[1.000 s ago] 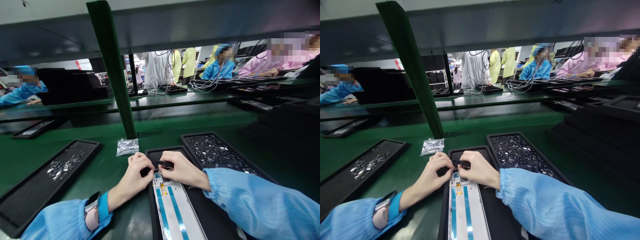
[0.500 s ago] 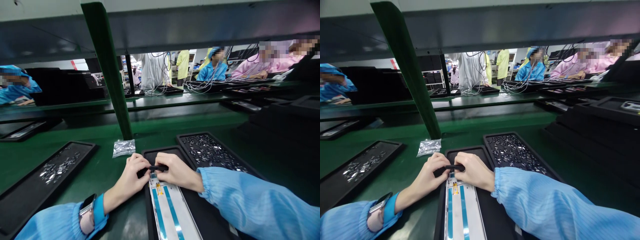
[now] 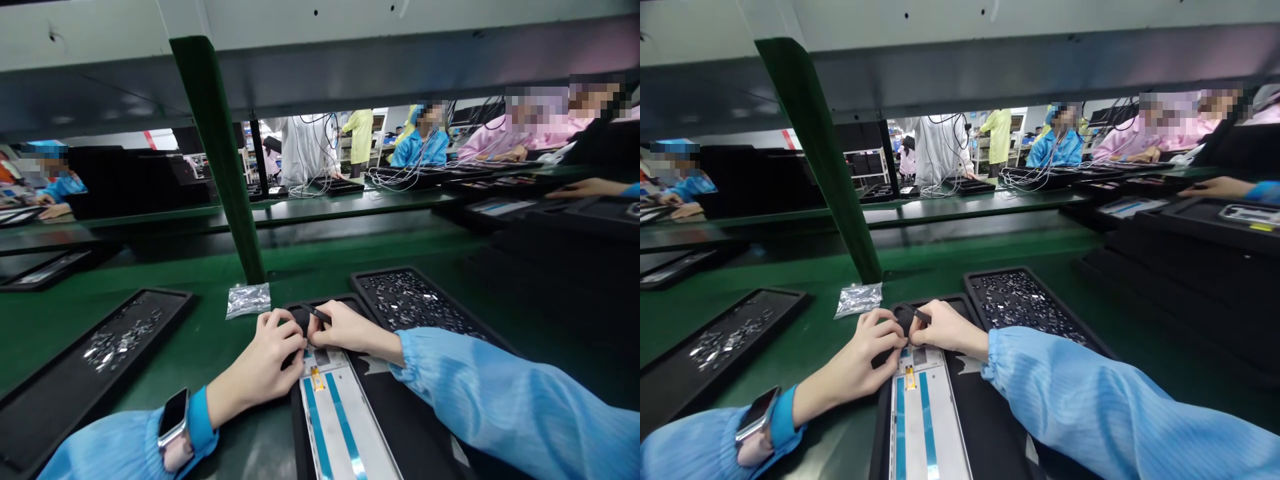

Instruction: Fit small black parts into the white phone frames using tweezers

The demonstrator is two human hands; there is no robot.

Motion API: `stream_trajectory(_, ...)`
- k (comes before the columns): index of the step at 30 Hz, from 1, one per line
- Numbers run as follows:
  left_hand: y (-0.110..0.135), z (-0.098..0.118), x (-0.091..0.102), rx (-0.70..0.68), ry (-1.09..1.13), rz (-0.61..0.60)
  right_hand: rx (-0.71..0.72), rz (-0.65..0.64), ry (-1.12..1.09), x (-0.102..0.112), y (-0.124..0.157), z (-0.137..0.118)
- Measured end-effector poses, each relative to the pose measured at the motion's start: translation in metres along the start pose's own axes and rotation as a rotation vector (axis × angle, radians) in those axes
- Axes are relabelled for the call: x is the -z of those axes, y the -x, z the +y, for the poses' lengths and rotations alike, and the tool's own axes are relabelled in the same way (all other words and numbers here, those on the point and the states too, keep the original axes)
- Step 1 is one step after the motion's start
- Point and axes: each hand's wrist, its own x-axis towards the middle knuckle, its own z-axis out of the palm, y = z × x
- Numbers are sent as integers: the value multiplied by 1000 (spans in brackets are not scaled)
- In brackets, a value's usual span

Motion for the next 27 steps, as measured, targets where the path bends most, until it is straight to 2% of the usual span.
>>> stream_trajectory(5,-3,8,7,-56,-149,-65,-3,-11,3,-1,-2,-3)
stream_trajectory(8,-2,7,7,-79,-188,-95,48,14,0,2,0,-2)
stream_trajectory(13,3,-2,-1,-106,-94,-23,196,341,-32,4,7,-4)
stream_trajectory(15,4,-4,-3,-96,-54,32,177,398,-74,3,9,-8)
stream_trajectory(18,3,-3,-2,-76,-19,100,116,368,-172,1,11,-16)
stream_trajectory(22,1,-3,-1,-19,74,153,243,298,-199,-1,11,-22)
stream_trajectory(27,1,-10,-6,77,239,177,282,248,-145,-5,13,-17)
